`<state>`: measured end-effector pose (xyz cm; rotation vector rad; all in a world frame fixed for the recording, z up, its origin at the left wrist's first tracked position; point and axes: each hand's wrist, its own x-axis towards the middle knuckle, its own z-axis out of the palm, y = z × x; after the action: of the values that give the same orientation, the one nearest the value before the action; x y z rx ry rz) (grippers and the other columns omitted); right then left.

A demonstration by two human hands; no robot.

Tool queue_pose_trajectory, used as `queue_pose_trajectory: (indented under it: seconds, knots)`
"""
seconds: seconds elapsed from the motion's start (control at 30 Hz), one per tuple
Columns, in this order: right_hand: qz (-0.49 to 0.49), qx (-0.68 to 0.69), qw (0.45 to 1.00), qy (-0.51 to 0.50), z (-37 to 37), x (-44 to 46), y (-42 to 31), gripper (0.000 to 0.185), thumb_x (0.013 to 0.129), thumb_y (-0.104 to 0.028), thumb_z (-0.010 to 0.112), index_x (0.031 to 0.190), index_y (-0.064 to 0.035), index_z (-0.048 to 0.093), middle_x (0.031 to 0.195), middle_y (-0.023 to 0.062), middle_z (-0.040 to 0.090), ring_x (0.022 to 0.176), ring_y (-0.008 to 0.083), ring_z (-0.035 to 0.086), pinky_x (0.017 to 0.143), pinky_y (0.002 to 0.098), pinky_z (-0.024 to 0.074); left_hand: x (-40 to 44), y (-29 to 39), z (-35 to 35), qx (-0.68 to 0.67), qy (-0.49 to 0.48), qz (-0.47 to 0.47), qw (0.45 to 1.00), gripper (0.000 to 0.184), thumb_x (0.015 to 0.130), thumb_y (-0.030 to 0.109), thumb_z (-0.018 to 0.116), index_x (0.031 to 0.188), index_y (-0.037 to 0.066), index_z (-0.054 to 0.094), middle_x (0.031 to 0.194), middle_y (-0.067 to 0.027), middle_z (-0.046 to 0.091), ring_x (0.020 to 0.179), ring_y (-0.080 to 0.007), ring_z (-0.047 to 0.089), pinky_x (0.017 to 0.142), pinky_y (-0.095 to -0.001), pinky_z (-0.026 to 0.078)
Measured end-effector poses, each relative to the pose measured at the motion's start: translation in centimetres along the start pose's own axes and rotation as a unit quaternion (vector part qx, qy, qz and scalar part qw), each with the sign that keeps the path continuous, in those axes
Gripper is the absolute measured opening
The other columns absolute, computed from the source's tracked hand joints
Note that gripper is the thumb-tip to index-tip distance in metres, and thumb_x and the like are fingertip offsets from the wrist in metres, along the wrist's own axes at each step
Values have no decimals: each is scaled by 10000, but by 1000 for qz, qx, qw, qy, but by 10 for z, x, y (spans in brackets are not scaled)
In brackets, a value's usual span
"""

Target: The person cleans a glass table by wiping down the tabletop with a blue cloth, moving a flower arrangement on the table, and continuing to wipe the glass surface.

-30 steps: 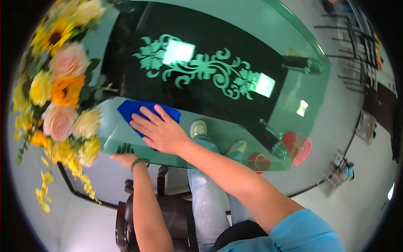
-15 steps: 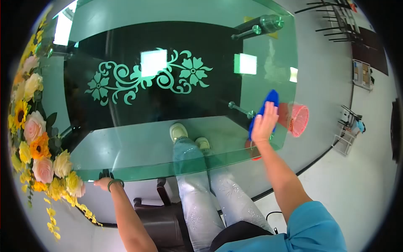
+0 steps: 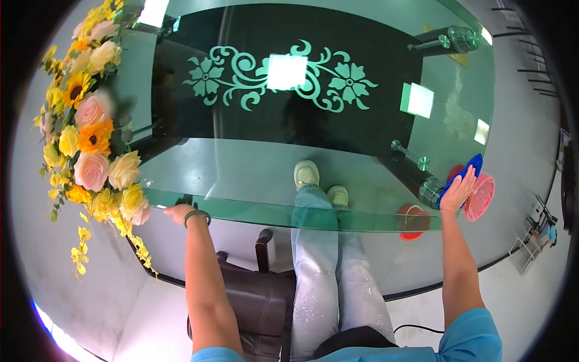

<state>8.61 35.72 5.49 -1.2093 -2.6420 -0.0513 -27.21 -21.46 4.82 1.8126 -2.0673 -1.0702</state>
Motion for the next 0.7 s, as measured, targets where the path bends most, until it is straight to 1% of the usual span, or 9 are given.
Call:
queue_pose_trajectory:
  seconds: [0.07, 0.1, 0.2, 0.23, 0.33, 0.43, 0.53, 0.63, 0.7]
  knots:
    - [14, -9, 1000, 7, 5, -4, 6, 518, 998, -313, 353, 1440, -44, 375, 1483, 200, 366, 1360, 415, 318, 1134, 499, 215, -1, 2, -1, 30, 13, -3, 999, 830, 982, 564, 198, 1170, -164, 550, 1144, -279, 613, 997, -376, 630, 843, -435, 529]
    - [34, -8, 999, 16, 10, -7, 9, 510, 1009, -321, 338, 1430, -37, 388, 1478, 204, 372, 1353, 412, 333, 1125, 511, 230, 5, -1, 0, 19, 8, 1, 1000, 855, 975, 584, 201, 1158, -176, 549, 1124, -305, 611, 984, -397, 628, 849, -454, 522]
    - [184, -91, 979, 2, 14, -32, -26, 515, 1017, -326, 328, 1427, -20, 382, 1477, 208, 371, 1356, 406, 335, 1115, 524, 242, 1, -2, 1, 11, 23, 3, 1000, 865, 968, 599, 212, 1156, -175, 551, 1132, -312, 606, 989, -419, 621, 867, -468, 512]
    - [170, -87, 982, -3, 10, -43, -48, 532, 1019, -341, 332, 1433, -8, 364, 1481, 215, 363, 1358, 418, 329, 1105, 533, 253, -7, 2, 0, -7, 21, 3, 1000, 875, 961, 614, 227, 1171, -173, 545, 1157, -325, 592, 1022, -440, 604, 902, -475, 494]
    - [101, -66, 993, 2, -4, -77, -123, 536, 1019, -331, 331, 1443, -4, 346, 1486, 214, 354, 1359, 435, 321, 1108, 531, 243, 3, -2, -1, 26, 11, -10, 1000, 858, 964, 608, 241, 1212, -161, 527, 1224, -333, 556, 1082, -445, 578, 940, -471, 472]
    - [64, -53, 996, -10, -14, -104, -207, 537, 1012, -312, 332, 1453, -5, 331, 1496, 209, 339, 1369, 441, 304, 1110, 541, 224, 37, -35, 6, -34, 16, 50, 998, 821, 976, 585, 252, 1261, -145, 499, 1294, -330, 510, 1146, -437, 546, 970, -464, 450]
    - [91, -19, 994, -53, -25, -114, -281, 566, 969, -297, 375, 1457, -14, 329, 1507, 174, 334, 1393, 407, 273, 1124, 542, 184, 3, -5, -2, -13, -15, -31, 999, 777, 993, 553, 250, 1277, -129, 490, 1310, -315, 501, 1161, -418, 534, 980, -458, 440]
    - [96, -30, 993, -62, -29, -112, -288, 569, 960, -297, 380, 1457, -25, 334, 1508, 153, 340, 1395, 389, 273, 1129, 532, 177, -1, -2, -5, -11, -14, -45, 999, 762, 997, 546, 251, 1267, -121, 501, 1271, -302, 530, 1135, -401, 545, 973, -453, 446]
    - [98, -33, 993, -57, -29, -111, -288, 567, 961, -301, 378, 1458, -30, 336, 1510, 144, 341, 1397, 382, 272, 1130, 533, 171, -9, -1, -3, -23, -4, -29, 999, 766, 996, 552, 243, 1263, -118, 504, 1253, -296, 539, 1115, -395, 553, 971, -454, 445]
